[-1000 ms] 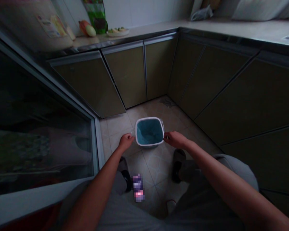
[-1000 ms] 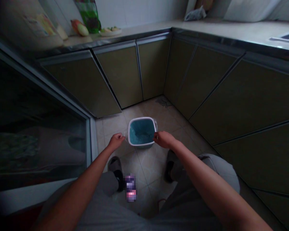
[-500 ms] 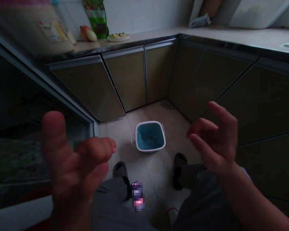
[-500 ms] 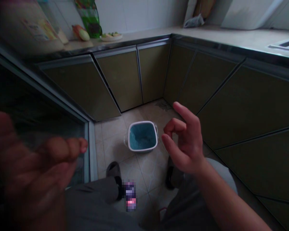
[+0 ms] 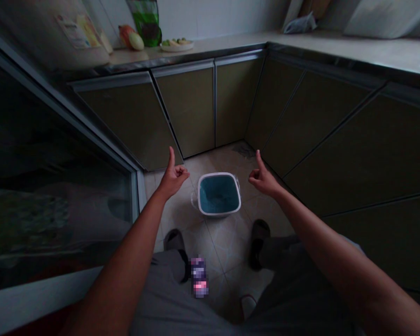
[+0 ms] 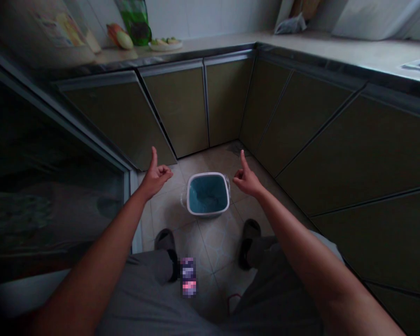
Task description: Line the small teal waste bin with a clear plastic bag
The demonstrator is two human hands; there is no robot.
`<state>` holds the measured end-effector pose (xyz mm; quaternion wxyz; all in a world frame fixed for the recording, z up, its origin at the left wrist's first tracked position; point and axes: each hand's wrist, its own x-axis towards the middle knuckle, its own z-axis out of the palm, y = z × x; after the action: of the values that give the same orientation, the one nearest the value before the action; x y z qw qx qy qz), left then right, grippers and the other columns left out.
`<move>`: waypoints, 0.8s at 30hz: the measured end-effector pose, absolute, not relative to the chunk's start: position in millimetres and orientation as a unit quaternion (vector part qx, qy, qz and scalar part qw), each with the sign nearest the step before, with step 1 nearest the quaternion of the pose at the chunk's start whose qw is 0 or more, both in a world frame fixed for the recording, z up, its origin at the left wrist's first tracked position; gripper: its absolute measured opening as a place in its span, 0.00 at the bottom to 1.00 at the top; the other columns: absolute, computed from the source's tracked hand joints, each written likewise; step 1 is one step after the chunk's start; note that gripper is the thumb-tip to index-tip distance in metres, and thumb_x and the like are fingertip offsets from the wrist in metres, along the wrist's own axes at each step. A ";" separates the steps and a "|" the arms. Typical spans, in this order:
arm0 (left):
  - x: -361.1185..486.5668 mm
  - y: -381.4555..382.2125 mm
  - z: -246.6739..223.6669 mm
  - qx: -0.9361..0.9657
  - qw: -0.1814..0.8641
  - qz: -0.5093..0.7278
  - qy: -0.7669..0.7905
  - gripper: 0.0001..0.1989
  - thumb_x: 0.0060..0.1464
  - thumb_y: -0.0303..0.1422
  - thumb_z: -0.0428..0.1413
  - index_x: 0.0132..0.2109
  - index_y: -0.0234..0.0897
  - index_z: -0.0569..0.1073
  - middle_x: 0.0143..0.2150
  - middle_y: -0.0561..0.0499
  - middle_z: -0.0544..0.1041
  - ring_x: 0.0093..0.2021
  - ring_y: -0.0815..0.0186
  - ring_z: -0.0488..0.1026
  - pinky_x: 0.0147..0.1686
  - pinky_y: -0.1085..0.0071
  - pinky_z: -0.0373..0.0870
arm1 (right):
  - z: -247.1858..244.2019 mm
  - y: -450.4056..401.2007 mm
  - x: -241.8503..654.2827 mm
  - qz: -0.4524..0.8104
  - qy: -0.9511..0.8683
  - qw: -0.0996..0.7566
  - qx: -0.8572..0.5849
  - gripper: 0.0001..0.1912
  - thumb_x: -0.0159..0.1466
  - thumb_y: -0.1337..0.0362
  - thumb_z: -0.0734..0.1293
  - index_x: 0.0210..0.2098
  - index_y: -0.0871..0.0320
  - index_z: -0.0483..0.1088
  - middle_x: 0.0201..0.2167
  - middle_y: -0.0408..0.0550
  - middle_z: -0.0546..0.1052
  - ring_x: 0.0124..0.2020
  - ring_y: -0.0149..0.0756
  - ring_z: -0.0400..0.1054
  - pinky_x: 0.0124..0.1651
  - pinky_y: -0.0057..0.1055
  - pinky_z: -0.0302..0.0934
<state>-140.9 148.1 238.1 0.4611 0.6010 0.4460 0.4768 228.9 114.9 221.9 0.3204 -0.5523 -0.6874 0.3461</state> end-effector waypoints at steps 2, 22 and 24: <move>-139.0 146.0 246.0 0.597 0.455 0.485 0.449 0.60 0.50 0.26 0.64 0.78 0.45 0.34 0.29 0.62 0.71 0.25 0.74 0.65 0.29 0.77 0.62 | 222.5 113.4 227.3 0.336 -0.676 0.331 -0.566 0.62 0.59 0.68 0.68 0.77 0.59 0.20 0.29 0.38 0.76 0.26 0.31 0.66 0.34 0.29 0.62; -78.4 20.8 200.8 0.841 0.287 -0.057 0.455 0.06 0.51 0.31 0.54 0.28 0.40 0.73 0.30 0.51 0.78 0.31 0.64 0.72 0.32 0.69 0.60 | 233.8 81.6 175.4 0.254 -0.824 0.012 -0.505 0.04 0.65 0.65 0.67 0.39 0.57 0.74 0.34 0.48 0.79 0.33 0.35 0.71 0.36 0.28 0.56; -75.6 9.8 187.1 0.835 0.309 -0.146 0.431 0.06 0.51 0.34 0.55 0.32 0.41 0.77 0.35 0.48 0.81 0.36 0.60 0.76 0.34 0.68 0.64 | 199.2 83.2 169.6 0.225 -0.821 -0.118 -0.511 0.08 0.64 0.68 0.67 0.41 0.55 0.76 0.38 0.51 0.81 0.38 0.41 0.75 0.37 0.29 0.59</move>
<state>-75.6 9.8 187.1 0.3088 0.8350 0.4314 -0.1460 169.6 83.2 199.2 -0.1183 -0.5114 -0.8208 0.2255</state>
